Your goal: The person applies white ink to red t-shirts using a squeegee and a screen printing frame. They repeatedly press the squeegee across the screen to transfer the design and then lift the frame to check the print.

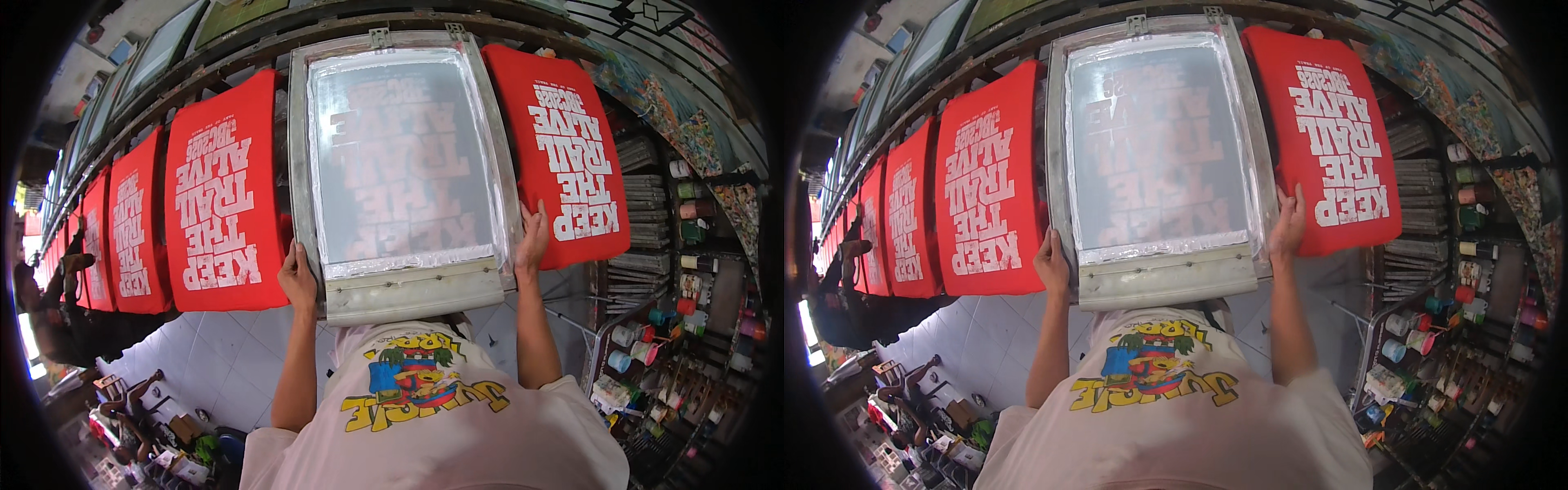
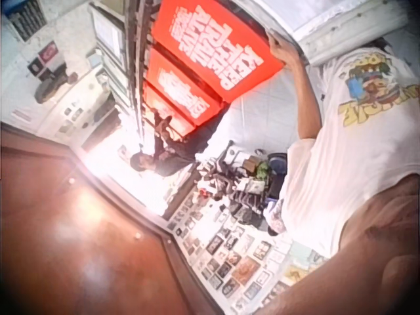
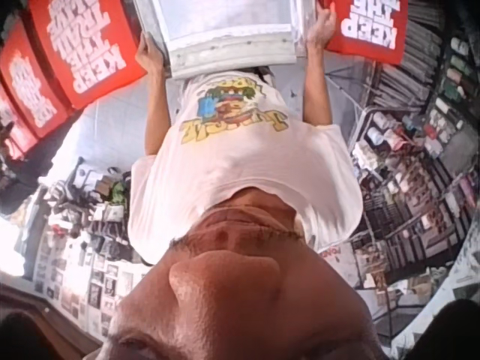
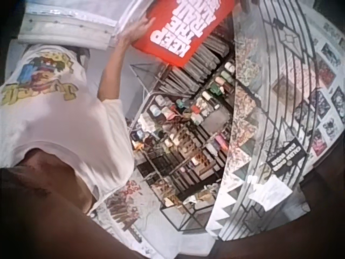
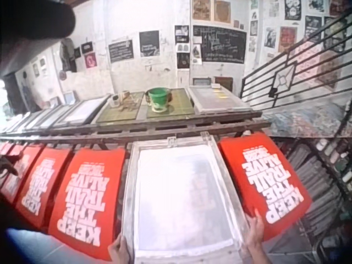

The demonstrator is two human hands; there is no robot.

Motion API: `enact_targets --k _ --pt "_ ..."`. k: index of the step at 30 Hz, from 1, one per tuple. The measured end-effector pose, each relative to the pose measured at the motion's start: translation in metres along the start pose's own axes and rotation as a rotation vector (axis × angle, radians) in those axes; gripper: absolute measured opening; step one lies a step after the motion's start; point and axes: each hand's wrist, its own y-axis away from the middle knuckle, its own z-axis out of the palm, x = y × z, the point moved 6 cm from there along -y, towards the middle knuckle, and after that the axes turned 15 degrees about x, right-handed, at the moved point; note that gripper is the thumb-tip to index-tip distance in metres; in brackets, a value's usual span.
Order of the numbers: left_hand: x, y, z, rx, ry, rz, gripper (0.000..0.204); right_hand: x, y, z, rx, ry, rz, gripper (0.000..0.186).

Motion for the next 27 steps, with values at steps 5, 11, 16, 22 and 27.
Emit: enact_targets --k 5,11,16,22,27 --pt "0.006 -0.032 0.03 0.014 -0.021 0.112 0.047 -0.005 -0.014 0.023 -0.114 0.204 -0.175 0.058" --pt "0.004 -0.073 0.06 0.085 -0.007 0.209 0.048 -0.019 -0.037 0.057 -0.147 0.191 -0.388 0.085" --pt "0.003 -0.075 0.056 0.091 0.079 0.196 0.054 -0.016 -0.035 0.048 -0.017 0.102 -0.319 0.063" --pt "0.027 -0.056 0.051 0.156 0.111 0.07 0.08 -0.026 -0.034 0.041 0.087 0.304 -0.479 0.051" --pt "0.023 -0.058 0.041 0.225 0.132 0.107 0.076 -0.041 -0.026 0.044 0.039 0.391 -0.513 0.051"
